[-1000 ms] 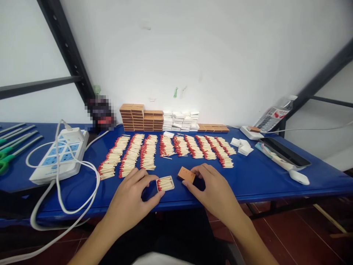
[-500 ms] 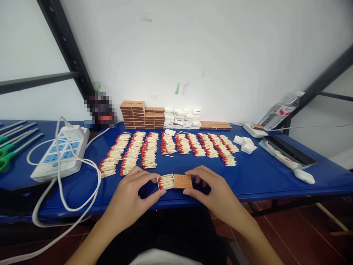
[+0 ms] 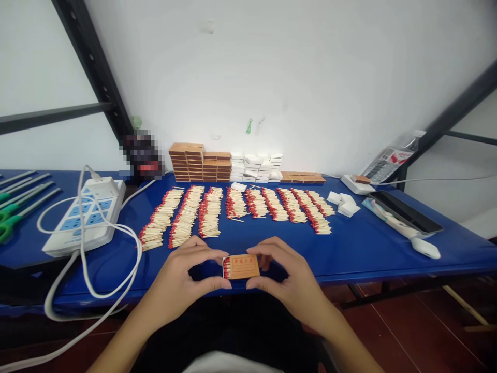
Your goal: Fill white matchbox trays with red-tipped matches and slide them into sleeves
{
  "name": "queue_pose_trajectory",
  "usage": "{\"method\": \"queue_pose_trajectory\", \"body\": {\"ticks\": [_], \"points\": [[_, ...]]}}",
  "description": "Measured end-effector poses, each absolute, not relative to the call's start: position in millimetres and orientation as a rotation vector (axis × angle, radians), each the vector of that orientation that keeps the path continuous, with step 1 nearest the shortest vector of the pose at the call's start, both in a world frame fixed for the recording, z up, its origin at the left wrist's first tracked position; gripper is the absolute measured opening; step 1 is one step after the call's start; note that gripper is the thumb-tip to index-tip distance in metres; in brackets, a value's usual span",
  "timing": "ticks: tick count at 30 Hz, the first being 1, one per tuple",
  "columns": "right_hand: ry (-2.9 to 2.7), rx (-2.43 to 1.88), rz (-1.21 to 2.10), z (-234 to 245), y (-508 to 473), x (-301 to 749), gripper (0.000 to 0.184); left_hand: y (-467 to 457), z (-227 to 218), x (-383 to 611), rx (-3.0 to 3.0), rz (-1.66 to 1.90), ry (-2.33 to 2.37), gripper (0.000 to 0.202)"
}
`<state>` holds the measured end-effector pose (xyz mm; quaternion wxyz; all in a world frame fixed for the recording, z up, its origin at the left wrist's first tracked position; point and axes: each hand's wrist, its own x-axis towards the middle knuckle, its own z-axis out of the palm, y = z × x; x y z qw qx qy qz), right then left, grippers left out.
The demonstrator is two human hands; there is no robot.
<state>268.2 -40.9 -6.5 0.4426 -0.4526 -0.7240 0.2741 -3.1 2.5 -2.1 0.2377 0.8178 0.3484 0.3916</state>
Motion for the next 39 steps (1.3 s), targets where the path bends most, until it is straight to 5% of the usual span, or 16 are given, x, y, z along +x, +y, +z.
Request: {"method": "queue_pose_trajectory", "body": {"ticks": [6,14,21,30,34,39], "points": [[-1.84,-0.962,0.821,-11,-44,244,0.052,1,2,-1,2.255,1.032,0.869,0.067],[-1.881,-0.976,0.899,-6,-48,245,0.055,0,3,-2,2.264,1.024,0.881,0.068],[-1.949,-1.02,0.882,6,-40,263,0.013,-2,4,2,2.339,1.049,0.864,0.017],[-1.738,-0.892,1.015,6,-33,266,0.023,-3,4,1,2.338,0.947,0.913,0.029],[-1.654,-0.822,1.183,-2,-35,255,0.026,-7,12,2,2.324,0.921,0.857,0.013],[-1.73,-0.894,1.058,0,-37,249,0.032,-8,13,4,2.299,0.967,0.882,0.021]]}}
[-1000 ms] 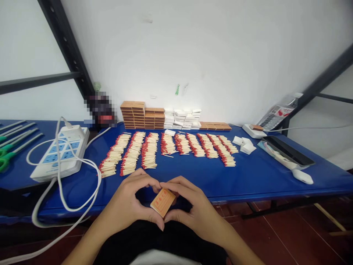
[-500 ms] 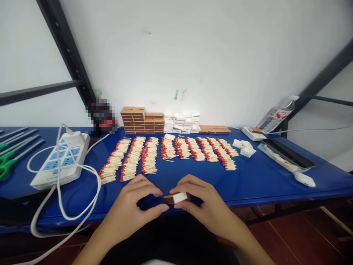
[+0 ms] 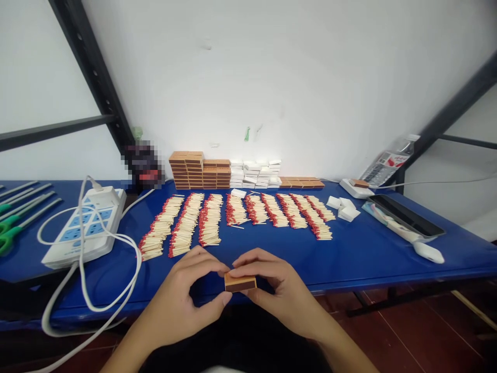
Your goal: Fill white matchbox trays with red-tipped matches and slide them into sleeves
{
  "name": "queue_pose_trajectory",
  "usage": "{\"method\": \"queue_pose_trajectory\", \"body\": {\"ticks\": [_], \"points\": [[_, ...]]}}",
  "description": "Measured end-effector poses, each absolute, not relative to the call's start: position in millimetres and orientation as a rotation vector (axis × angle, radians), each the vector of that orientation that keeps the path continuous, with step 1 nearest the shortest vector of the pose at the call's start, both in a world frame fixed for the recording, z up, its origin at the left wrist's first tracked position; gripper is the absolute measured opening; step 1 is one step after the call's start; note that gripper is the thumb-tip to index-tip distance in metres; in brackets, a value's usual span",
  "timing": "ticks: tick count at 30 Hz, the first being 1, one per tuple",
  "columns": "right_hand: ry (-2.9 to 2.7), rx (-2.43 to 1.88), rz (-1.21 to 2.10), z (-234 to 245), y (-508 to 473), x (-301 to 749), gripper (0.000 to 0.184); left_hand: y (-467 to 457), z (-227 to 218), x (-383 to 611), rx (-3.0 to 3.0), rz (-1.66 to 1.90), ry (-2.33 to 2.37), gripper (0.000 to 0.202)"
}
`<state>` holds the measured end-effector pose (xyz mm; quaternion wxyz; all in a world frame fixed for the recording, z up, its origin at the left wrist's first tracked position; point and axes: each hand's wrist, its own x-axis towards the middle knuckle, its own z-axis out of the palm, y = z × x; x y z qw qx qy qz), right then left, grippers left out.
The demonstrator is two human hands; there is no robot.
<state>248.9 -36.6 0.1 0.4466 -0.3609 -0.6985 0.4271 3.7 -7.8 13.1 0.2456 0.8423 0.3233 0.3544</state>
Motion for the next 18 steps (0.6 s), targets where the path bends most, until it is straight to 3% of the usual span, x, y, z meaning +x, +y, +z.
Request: {"method": "queue_pose_trajectory", "body": {"ticks": [4,11,14,18], "points": [[-1.779,-0.977,0.971,6,-34,256,0.049,-7,8,3,2.29,1.029,0.921,0.032],[-1.81,-1.047,0.917,11,-27,267,0.037,-6,2,3,2.324,1.097,0.924,0.037],[-1.808,-1.106,0.677,37,-10,300,0.038,-6,1,4,2.335,1.112,0.96,0.037],[-1.485,-1.457,0.158,83,61,389,0.052,-7,1,4,2.345,1.071,1.002,0.031]]}}
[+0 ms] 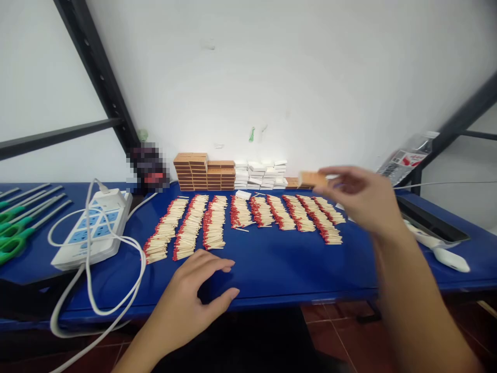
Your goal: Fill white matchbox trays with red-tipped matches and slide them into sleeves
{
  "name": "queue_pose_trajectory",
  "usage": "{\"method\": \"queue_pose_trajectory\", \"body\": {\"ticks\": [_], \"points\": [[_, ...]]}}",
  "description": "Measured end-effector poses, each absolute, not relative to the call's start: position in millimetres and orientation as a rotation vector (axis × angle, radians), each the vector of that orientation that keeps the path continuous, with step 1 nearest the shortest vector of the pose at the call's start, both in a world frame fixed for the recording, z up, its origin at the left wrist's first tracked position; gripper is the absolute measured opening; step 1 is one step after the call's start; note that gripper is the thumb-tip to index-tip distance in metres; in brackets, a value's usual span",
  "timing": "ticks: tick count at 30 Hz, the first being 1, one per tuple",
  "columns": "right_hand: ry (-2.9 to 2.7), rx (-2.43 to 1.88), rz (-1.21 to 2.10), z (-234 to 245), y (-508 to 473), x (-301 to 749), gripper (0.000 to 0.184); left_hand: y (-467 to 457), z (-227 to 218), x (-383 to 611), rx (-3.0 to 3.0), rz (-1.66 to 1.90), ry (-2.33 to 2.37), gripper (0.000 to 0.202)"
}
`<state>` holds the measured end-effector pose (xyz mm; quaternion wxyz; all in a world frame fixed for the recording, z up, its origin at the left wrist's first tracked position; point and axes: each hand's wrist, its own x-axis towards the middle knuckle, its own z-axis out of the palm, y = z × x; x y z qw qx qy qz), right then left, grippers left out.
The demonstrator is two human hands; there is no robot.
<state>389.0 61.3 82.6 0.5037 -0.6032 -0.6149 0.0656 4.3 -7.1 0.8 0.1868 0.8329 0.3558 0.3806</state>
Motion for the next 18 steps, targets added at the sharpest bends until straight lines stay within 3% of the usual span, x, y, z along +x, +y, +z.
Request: {"method": "queue_pose_trajectory", "body": {"ticks": [4,8,18], "points": [[-1.417,-1.748,0.174,94,164,464,0.046,-8,0,5,2.372,1.048,1.045,0.029],[-1.473,-1.833,0.325,69,231,482,0.035,-8,-1,6,2.392,1.063,1.057,0.027],[-1.542,-1.801,0.348,31,257,479,0.03,-6,3,7,2.368,1.094,1.023,0.026]]}}
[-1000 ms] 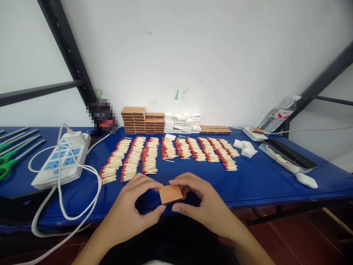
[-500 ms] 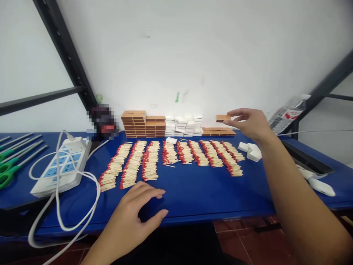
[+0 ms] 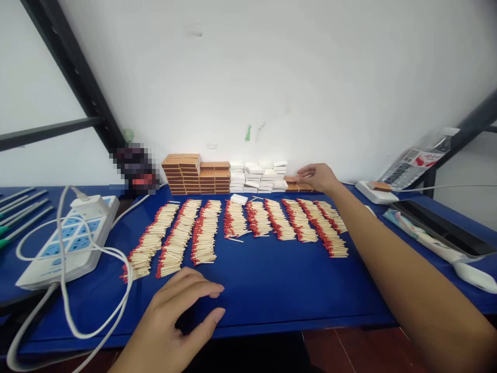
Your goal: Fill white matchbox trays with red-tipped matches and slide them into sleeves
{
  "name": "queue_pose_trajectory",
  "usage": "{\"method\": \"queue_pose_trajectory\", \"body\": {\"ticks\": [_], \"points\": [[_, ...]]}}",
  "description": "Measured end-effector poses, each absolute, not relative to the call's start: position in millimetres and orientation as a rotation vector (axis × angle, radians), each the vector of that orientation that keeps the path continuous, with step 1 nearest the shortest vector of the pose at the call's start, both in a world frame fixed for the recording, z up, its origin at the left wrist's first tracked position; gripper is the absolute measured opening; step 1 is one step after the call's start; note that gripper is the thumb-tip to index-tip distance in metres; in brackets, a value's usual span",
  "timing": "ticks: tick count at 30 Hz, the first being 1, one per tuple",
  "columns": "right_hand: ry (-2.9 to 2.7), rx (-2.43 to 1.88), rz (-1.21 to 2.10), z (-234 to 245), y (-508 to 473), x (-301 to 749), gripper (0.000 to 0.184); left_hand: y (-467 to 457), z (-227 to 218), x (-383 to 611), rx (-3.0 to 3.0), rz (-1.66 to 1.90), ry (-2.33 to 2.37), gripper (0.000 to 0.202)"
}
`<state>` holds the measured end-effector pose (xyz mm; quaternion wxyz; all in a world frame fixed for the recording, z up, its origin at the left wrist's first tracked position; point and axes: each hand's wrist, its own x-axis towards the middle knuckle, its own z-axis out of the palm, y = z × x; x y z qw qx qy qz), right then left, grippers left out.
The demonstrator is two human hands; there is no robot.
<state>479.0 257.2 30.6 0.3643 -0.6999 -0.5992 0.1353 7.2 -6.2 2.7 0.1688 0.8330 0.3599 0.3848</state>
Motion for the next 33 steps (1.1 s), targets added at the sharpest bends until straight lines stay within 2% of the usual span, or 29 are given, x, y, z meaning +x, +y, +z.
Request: {"method": "queue_pose_trajectory", "body": {"ticks": [7,14,21,28,33], "points": [[-1.583,-1.834,0.214,16,264,472,0.032,-7,4,7,2.352,1.112,1.038,0.021],[-1.617,-1.87,0.144,9,267,468,0.026,-6,5,8,2.361,1.115,1.047,0.02],[-1.608,-1.923,0.049,25,253,474,0.026,-6,4,7,2.372,1.111,1.04,0.019],[-1.655,-1.929,-0.093,41,228,470,0.013,-7,1,6,2.374,1.116,1.015,0.022],[-1.798,-1.834,-0.106,50,216,439,0.018,-6,0,7,2.382,1.129,1.011,0.021]]}}
